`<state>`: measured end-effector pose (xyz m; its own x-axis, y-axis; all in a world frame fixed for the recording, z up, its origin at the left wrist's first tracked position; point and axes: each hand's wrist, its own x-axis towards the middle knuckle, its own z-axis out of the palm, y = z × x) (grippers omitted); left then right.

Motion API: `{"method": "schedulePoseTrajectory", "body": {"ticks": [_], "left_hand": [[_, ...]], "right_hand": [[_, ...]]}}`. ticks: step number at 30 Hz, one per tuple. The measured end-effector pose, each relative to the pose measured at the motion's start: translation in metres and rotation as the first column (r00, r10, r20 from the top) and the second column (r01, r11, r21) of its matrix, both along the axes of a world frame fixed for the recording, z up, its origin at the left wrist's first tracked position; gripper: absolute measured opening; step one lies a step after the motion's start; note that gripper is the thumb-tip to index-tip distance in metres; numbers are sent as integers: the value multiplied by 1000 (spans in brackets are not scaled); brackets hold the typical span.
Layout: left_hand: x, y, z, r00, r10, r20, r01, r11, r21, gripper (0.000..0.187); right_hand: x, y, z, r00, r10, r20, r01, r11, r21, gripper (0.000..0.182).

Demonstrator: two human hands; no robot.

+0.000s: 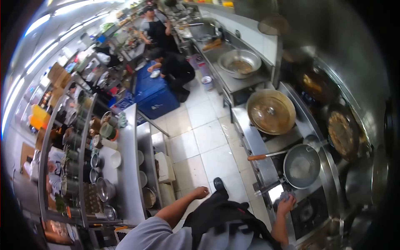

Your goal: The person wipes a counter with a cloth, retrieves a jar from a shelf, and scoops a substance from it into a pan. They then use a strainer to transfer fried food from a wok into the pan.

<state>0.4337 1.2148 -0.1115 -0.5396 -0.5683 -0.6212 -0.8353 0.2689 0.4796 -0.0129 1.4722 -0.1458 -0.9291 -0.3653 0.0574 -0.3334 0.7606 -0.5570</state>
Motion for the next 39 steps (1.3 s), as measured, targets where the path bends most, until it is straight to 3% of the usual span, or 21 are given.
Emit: {"method": "schedulePoseTrajectory", "body": {"ticks": [3, 4, 5, 7, 8, 10, 11, 12, 16, 18, 21, 24, 25, 27, 28, 30, 31, 32, 33, 36, 39], "left_hand": [[48, -5, -38, 983, 128, 131, -132, 991, 22, 34], [87, -10, -84, 989, 83, 119, -88, 995, 42, 34], [116, -19, -126, 984, -163, 73, 158, 985, 72, 35], [88, -10, -41, 888, 268, 374, -389, 870, 302, 36], [87, -9, -35, 882, 226, 413, -381, 857, 346, 35], [85, -22, -44, 886, 110, 451, -317, 853, 414, 35], [89, -26, -51, 892, 108, 438, -300, 868, 396, 35], [89, -29, -57, 899, 125, 420, -295, 881, 370, 34], [58, -92, -75, 907, -1, 422, -196, 885, 423, 31], [46, -145, -109, 961, -119, 248, -5, 894, 448, 27], [2, -200, -76, 956, 283, -82, -221, 871, 438, 26], [-17, -255, -70, 920, 357, -159, -221, 810, 543, 25], [-7, -277, -98, 901, 381, -205, -189, 773, 605, 25], [18, -317, -185, 908, -156, -388, 248, 948, 199, 26], [9, -319, -136, 963, 151, -222, -35, 891, 453, 27], [-9, -331, -84, 992, 97, -85, -52, 904, 424, 27], [-13, -339, -66, 993, 96, -64, -57, 891, 450, 27], [-16, -351, -52, 991, 114, -77, -69, 896, 438, 27], [-22, -359, -39, 982, 170, -84, -113, 879, 464, 28], [-26, -386, -38, 940, 292, -179, -169, 851, 498, 30], [-25, -404, -36, 906, 340, -254, -189, 859, 475, 31]], "right_hand": [[-3, 3, 10, 996, -3, 91, -2, 998, 58, 41], [1, -4, 17, 997, -9, 72, 5, 998, 61, 42], [4, -5, 20, 998, -29, 57, 24, 997, 75, 43], [15, -6, 18, 997, 39, -65, -39, 999, -5, 41], [22, -7, 6, 991, 35, -126, -52, 990, -129, 42], [32, -11, -20, 992, 53, 115, -23, 969, -248, 35], [45, -25, -5, 801, -25, 598, 259, 915, -309, 31], [59, -43, 37, 652, -2, 758, 383, 864, -327, 30], [88, -92, 79, 226, 233, 946, 735, 596, -322, 27], [95, -105, 74, 330, 131, 935, 701, 629, -336, 26], [102, -111, 50, 561, -200, 803, 643, 716, -271, 27], [105, -72, 23, 666, -257, 700, 505, 846, -170, 35], [102, -67, 36, 646, -377, 663, 445, 893, 74, 43], [90, -49, 31, 616, -278, 737, 404, 915, 8, 72], [98, -68, 65, 630, -373, 681, 518, 856, -10, 71], [91, -54, 57, 582, -351, 734, 542, 840, -29, 55], [79, -8, -26, 739, -433, 517, 540, 839, -69, 49], [82, -16, -29, 911, -412, 1, 412, 911, 28, 44], [86, -18, -17, 836, -216, -505, 347, 920, 182, 40], [105, -117, 116, 893, -199, -404, 271, 954, 129, 37], [97, -228, 162, 991, -134, -24, 121, 947, -298, 29]]}}
